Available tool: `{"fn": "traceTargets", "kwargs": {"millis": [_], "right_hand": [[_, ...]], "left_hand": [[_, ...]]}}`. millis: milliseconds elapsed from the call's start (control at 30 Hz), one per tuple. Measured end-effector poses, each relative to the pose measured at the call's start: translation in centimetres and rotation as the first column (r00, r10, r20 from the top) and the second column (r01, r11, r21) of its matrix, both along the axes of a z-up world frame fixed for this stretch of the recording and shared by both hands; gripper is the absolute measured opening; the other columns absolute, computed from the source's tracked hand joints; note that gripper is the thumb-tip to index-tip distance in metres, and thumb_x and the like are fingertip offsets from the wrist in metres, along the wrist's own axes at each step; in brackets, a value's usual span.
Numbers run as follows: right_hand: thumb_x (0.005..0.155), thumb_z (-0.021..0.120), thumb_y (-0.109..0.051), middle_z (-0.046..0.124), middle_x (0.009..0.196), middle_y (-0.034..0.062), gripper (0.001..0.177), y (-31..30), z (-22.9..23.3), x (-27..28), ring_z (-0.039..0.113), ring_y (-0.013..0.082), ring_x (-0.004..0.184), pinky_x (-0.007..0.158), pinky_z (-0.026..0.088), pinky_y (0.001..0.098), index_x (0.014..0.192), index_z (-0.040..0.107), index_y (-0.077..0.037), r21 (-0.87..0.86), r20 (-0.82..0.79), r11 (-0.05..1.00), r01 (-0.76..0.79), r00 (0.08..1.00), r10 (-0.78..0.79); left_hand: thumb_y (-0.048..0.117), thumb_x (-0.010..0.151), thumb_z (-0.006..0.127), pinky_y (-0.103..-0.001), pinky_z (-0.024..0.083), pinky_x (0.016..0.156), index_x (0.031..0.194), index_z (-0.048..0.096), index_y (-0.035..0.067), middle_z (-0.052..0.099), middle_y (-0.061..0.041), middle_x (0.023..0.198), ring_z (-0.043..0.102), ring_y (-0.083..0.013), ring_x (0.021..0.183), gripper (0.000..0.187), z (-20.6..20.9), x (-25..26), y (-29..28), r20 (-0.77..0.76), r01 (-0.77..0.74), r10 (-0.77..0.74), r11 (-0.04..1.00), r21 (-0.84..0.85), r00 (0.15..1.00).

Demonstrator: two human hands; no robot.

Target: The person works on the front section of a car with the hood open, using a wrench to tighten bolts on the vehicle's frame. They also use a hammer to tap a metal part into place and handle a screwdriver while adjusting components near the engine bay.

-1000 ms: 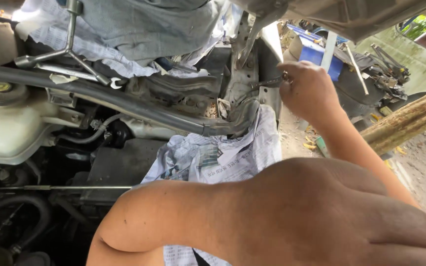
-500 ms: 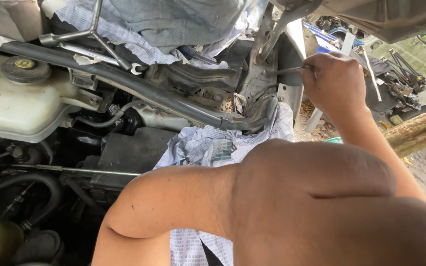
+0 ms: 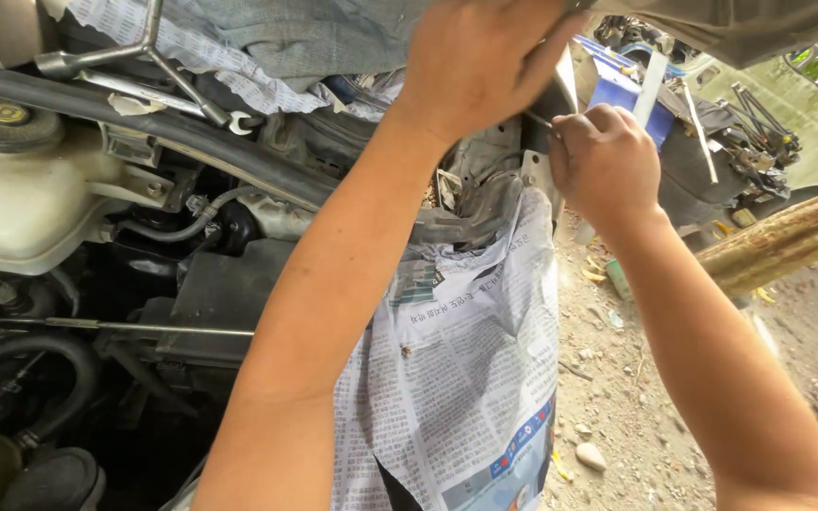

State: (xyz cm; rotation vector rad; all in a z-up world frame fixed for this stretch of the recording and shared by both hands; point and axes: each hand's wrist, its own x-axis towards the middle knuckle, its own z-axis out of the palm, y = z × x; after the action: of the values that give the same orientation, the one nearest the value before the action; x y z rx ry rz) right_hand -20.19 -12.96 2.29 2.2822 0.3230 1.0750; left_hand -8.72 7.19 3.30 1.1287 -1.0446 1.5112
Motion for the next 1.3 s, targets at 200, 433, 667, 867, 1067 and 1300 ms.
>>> {"fn": "traceTargets", "kwargs": {"millis": [200,433,667,867,1067,1300], "right_hand": [[0.1,0.076,-0.016,0.067,0.091,0.0077,0.007,-1.4,-1.2,-0.8,0.068,0.0298,0.087,0.078,0.057,0.0419,0.104,0.075,-0.01,0.115,-0.088,0.979,-0.166,0.98,0.177],[0.099,0.08,-0.012,0.068,0.09,0.0078,0.008,-1.5,-1.7,-1.3,0.068,0.029,0.083,0.076,0.057,0.041,0.104,0.076,-0.009,0.198,0.006,0.952,-0.233,0.972,0.236],[0.097,0.082,-0.014,0.069,0.093,0.0088,0.011,-2.0,-1.0,-1.8,0.069,0.0289,0.086,0.079,0.058,0.0409,0.106,0.077,-0.009,0.199,0.061,0.953,-0.23,0.973,0.222],[0.099,0.081,-0.014,0.069,0.094,0.0077,0.011,-2.1,-1.3,-1.2,0.069,0.0281,0.088,0.079,0.058,0.0402,0.106,0.076,-0.01,0.172,0.051,0.961,-0.216,0.976,0.211],[0.099,0.08,-0.015,0.065,0.09,0.0049,0.009,-1.3,-1.3,-0.9,0.067,0.0261,0.086,0.075,0.057,0.0385,0.106,0.076,-0.011,0.091,0.021,0.979,-0.181,0.983,0.18],[0.098,0.077,-0.02,0.065,0.092,0.0045,0.01,-0.4,-0.8,-1.1,0.066,0.0258,0.09,0.08,0.056,0.0381,0.106,0.077,-0.013,0.077,-0.064,0.99,-0.121,0.99,0.126]], "left_hand": [[0.032,0.091,0.07,-0.051,0.058,0.062,0.09,0.075,0.01,0.073,-0.018,0.076,0.072,-0.0389,0.07,0.023,-3.3,4.7,-2.9,-0.31,-0.084,0.326,0.798,0.597,0.893],[0.03,0.091,0.069,-0.053,0.057,0.074,0.093,0.075,0.009,0.075,-0.017,0.087,0.072,-0.0379,0.086,0.022,-3.7,4.8,-2.6,-0.417,-0.04,0.402,0.757,0.652,0.815],[0.031,0.091,0.069,-0.053,0.057,0.074,0.092,0.075,0.009,0.074,-0.016,0.087,0.072,-0.0371,0.085,0.023,-3.6,5.1,-2.7,-0.409,-0.053,0.421,0.746,0.664,0.81],[0.031,0.092,0.069,-0.052,0.057,0.074,0.09,0.075,0.009,0.075,-0.015,0.087,0.072,-0.0361,0.087,0.022,-3.8,5.2,-2.7,-0.409,-0.062,0.414,0.761,0.646,0.814],[0.031,0.091,0.068,-0.052,0.057,0.075,0.091,0.075,0.01,0.075,-0.015,0.087,0.072,-0.0368,0.086,0.022,-3.7,5.0,-2.3,-0.438,-0.035,0.398,0.771,0.636,0.806],[0.032,0.09,0.069,-0.052,0.058,0.074,0.092,0.075,0.01,0.075,-0.015,0.086,0.073,-0.0365,0.086,0.023,-3.9,5.1,-2.5,-0.429,-0.052,0.408,0.771,0.635,0.806]]}}
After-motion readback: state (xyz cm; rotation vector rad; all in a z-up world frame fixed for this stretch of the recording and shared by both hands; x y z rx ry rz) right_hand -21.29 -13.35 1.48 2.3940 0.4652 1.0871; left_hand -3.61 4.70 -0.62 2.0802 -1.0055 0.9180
